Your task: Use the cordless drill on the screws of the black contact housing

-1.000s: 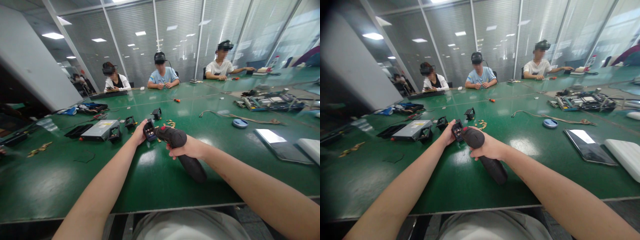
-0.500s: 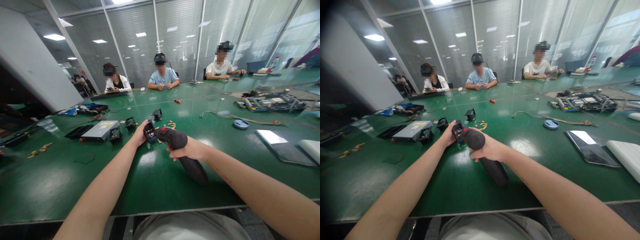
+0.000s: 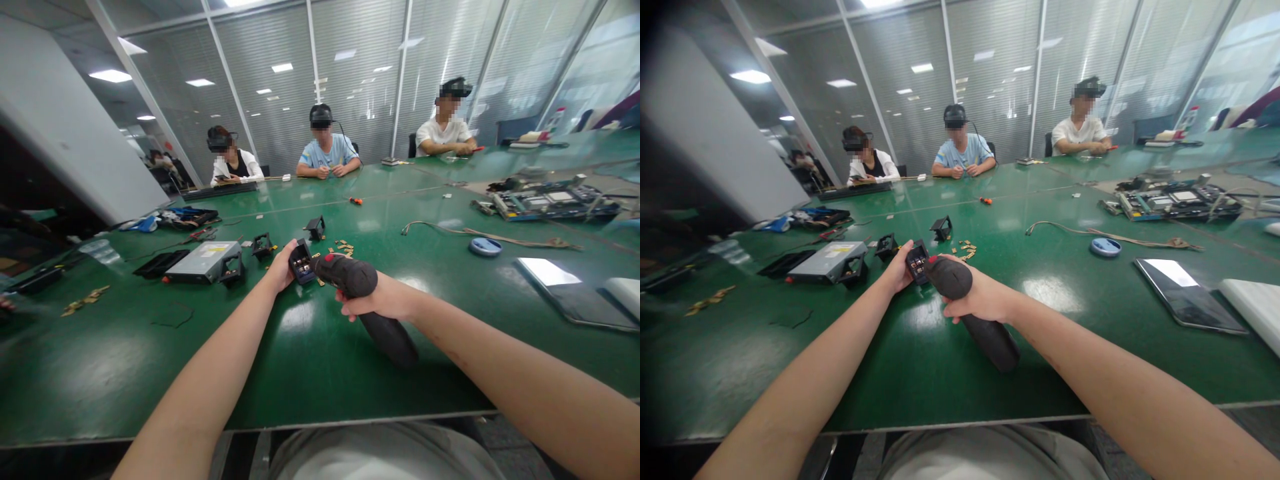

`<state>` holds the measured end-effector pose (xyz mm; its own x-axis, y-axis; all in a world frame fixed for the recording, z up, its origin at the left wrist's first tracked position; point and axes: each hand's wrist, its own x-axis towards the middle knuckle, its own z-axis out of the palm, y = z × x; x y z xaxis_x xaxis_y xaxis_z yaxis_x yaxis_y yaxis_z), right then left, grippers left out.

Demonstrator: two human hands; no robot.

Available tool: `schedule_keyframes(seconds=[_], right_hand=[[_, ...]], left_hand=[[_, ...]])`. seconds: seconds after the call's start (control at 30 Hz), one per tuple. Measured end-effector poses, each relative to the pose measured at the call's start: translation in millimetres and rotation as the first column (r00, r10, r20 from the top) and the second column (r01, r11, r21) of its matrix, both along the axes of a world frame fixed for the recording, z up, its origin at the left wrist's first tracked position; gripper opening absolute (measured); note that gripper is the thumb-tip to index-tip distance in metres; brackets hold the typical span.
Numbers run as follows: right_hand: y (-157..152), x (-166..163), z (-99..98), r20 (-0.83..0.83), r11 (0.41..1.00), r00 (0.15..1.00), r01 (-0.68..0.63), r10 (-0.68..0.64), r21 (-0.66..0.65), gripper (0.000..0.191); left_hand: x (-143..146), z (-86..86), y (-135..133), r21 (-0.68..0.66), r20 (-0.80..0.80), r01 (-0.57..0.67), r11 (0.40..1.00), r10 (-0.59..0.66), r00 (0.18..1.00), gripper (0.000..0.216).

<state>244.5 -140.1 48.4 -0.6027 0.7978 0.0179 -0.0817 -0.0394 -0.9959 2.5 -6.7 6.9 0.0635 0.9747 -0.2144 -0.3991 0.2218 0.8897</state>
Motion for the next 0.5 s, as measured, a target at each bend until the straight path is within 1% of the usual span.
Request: schedule_keyframes(seconds=[0.1,0.2,0.27,0.33,0.5], right_hand=[[2.2,-0.1,-2.5,-0.002,1.000,1.000,-0.017,0.017,0.010,0.101],[4.4,0.1,-5.2,-0.005,0.999,1.000,-0.029,0.030,0.026,0.089],[4.4,0.2,-5.5,-0.006,0.999,1.000,-0.025,0.026,0.026,0.085],[3.3,0.3,-4.4,0.001,1.000,1.000,-0.021,0.021,0.018,0.087],[-0.3,-0.1,-0.1,-0.003,1.000,1.000,-0.001,0.002,0.013,0.103]], left_hand=[[-0.2,-0.5,0.6,-0.001,-0.002,-0.003,1.000,0.003,1.000,0.041],[-0.4,-1.4,1.5,0.008,-0.016,-0.007,1.000,0.007,1.000,0.039],[-0.4,-1.6,1.8,0.013,-0.022,-0.008,1.000,0.008,1.000,0.039],[-0.4,-1.3,1.7,0.013,-0.019,-0.007,1.000,0.007,1.000,0.039],[-1.0,-1.5,1.7,0.018,-0.020,0.020,1.000,-0.020,1.000,0.041]])
